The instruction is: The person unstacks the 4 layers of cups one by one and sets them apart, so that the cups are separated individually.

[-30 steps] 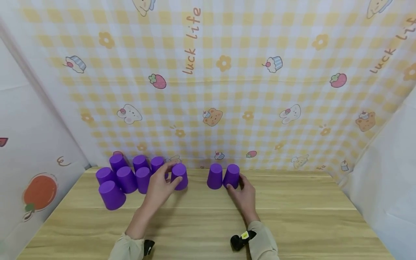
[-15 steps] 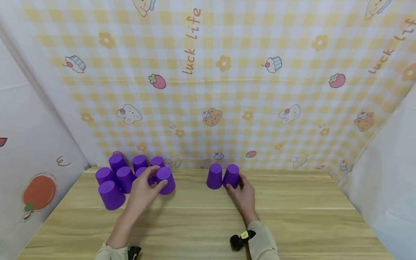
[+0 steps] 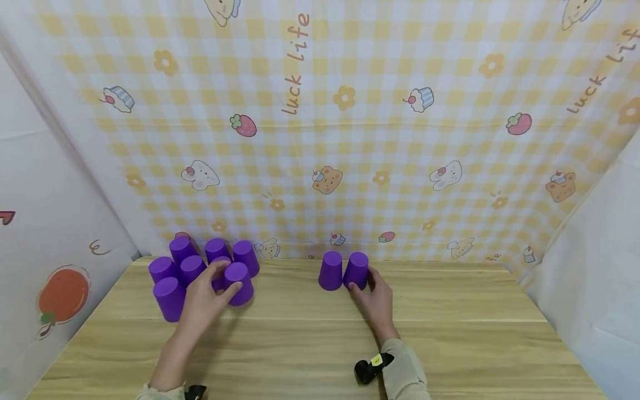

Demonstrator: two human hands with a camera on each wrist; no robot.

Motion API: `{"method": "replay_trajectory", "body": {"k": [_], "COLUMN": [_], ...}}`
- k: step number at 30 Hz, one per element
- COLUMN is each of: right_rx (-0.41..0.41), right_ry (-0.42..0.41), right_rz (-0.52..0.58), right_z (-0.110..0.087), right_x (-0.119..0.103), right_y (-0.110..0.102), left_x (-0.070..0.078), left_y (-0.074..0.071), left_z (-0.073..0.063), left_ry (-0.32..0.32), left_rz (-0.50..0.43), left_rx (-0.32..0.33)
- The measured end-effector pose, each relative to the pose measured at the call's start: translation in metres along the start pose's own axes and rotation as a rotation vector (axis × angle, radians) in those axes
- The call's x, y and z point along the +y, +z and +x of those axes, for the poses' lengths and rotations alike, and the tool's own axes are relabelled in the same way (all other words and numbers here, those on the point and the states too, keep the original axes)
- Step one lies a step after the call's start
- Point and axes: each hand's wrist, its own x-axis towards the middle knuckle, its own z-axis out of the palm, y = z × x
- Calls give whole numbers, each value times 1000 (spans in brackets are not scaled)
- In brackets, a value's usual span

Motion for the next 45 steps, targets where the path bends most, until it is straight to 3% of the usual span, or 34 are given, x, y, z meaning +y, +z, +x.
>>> {"method": "replay_trajectory", "body": {"k": [13, 20, 27, 37, 45], "right_rx": [-5, -10, -8, -12, -10], "right_ry": [2, -5, -12, -5, -2], "right_rz": [-7, -4, 7, 18, 29], "right_z": [0, -1, -1, -1, -1], "right_x": [0, 0, -1, -5, -5], "right_y": [0, 0, -1, -3, -3], "left_x": [-10, -22, -27, -34, -38], "left_y": [-16, -22, -21, -25, -21], "left_z": [-14, -20, -22, -24, -25], "left_ry": [9, 50, 44, 67, 138], "left_rz": [3, 76, 111, 169, 210], "left_rx": [-52, 23, 79, 95, 141]}}
